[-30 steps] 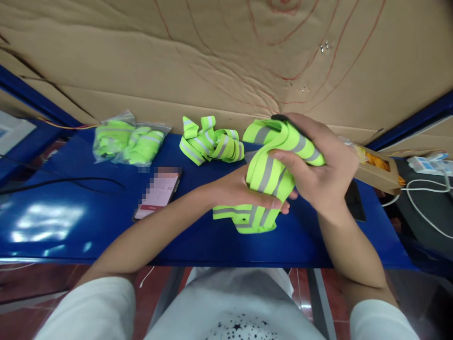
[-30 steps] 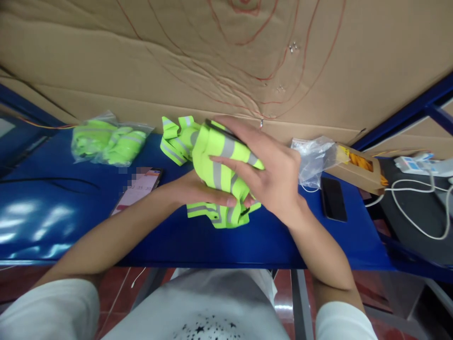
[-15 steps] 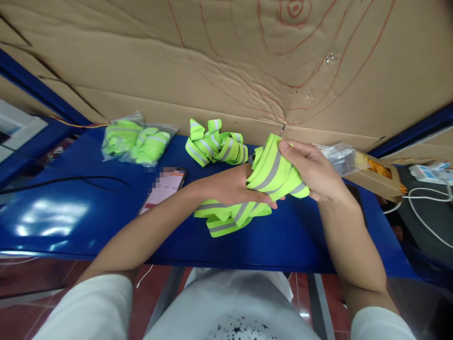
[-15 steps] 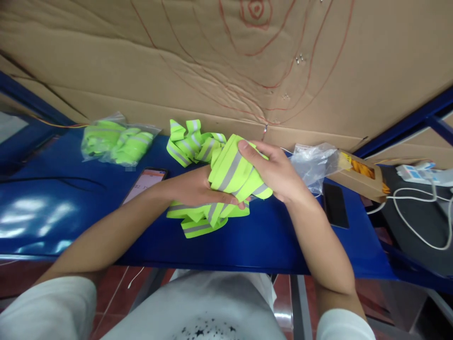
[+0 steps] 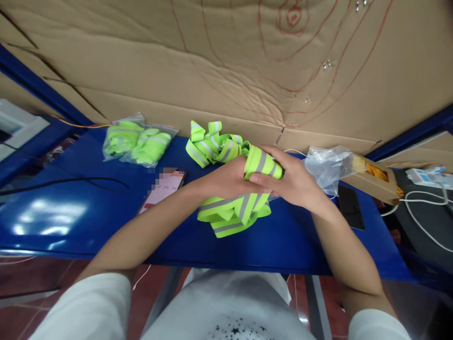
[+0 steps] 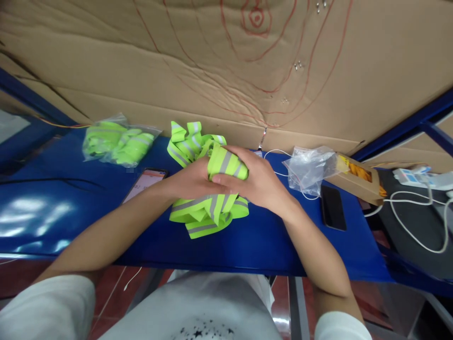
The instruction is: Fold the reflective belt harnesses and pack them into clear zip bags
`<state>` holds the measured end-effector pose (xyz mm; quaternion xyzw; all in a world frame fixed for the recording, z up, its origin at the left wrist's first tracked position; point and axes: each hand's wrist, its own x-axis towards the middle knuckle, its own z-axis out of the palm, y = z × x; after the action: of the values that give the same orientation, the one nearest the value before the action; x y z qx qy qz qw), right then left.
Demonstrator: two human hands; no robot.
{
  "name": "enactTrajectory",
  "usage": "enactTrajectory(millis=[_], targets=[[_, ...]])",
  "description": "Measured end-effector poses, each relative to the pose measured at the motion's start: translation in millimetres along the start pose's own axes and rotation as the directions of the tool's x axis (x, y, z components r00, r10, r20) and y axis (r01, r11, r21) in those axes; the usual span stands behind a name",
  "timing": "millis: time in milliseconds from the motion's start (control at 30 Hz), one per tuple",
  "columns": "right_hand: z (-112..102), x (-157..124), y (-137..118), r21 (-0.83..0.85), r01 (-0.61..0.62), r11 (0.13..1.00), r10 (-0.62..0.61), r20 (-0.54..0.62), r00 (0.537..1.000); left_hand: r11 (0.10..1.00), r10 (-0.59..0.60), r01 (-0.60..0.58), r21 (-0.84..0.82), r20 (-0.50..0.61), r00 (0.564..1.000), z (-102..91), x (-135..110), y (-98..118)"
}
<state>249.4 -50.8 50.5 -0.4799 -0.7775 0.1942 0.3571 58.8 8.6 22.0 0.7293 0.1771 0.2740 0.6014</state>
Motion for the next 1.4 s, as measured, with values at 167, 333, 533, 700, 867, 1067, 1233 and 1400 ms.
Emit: enactTrajectory(millis=[167,333,533,700,867,1067,1233,1400], targets=[[-1,3,4,-0.094,0.069,0.993,-0.079,-0.103,0.992,0.807,-0.264,0.311,-0.502,0.165,0.950,11.6,2,2],[-5,3,4,-0.169,0.089,0.982,-0.114,-0.146,0.983,0.716,-0.308,0.335,-0.612,0.153,0.939,19.6,3,-2],[-16,-3,4,-0.003,-0.162,0.987,0.157,-0.241,0.958,0.814,-0.261,0.354,-0.461,0.255,0.931,20.5,2,-17],[-25,0,9,0.484,-0.394,0.782,0.435,0.031,0.900,0.932,-0.130,0.192,-0.308,0.210,0.969,20.0,0,-7],[-22,9,21,0.577,-0.462,0.674,0.452,0.172,0.875,0.889,-0.232,0.288,-0.356,0.192,0.953,24.7,-1,-3],[-20,1,10,-0.037,-0.054,0.998,0.034,-0.423,0.906,0.634,-0.275,0.320,-0.704,0.182,0.944,32.0,4,-16],[-6,-8,9,-0.368,0.009,0.930,-0.170,-0.407,0.897,0.649,-0.236,0.289,-0.704,0.175,0.956,43.7,2,-18],[-5,-5,17,-0.371,0.032,0.928,-0.182,-0.375,0.909,0.724,-0.338,0.310,-0.616,0.075,0.938,44.2,0,-23]])
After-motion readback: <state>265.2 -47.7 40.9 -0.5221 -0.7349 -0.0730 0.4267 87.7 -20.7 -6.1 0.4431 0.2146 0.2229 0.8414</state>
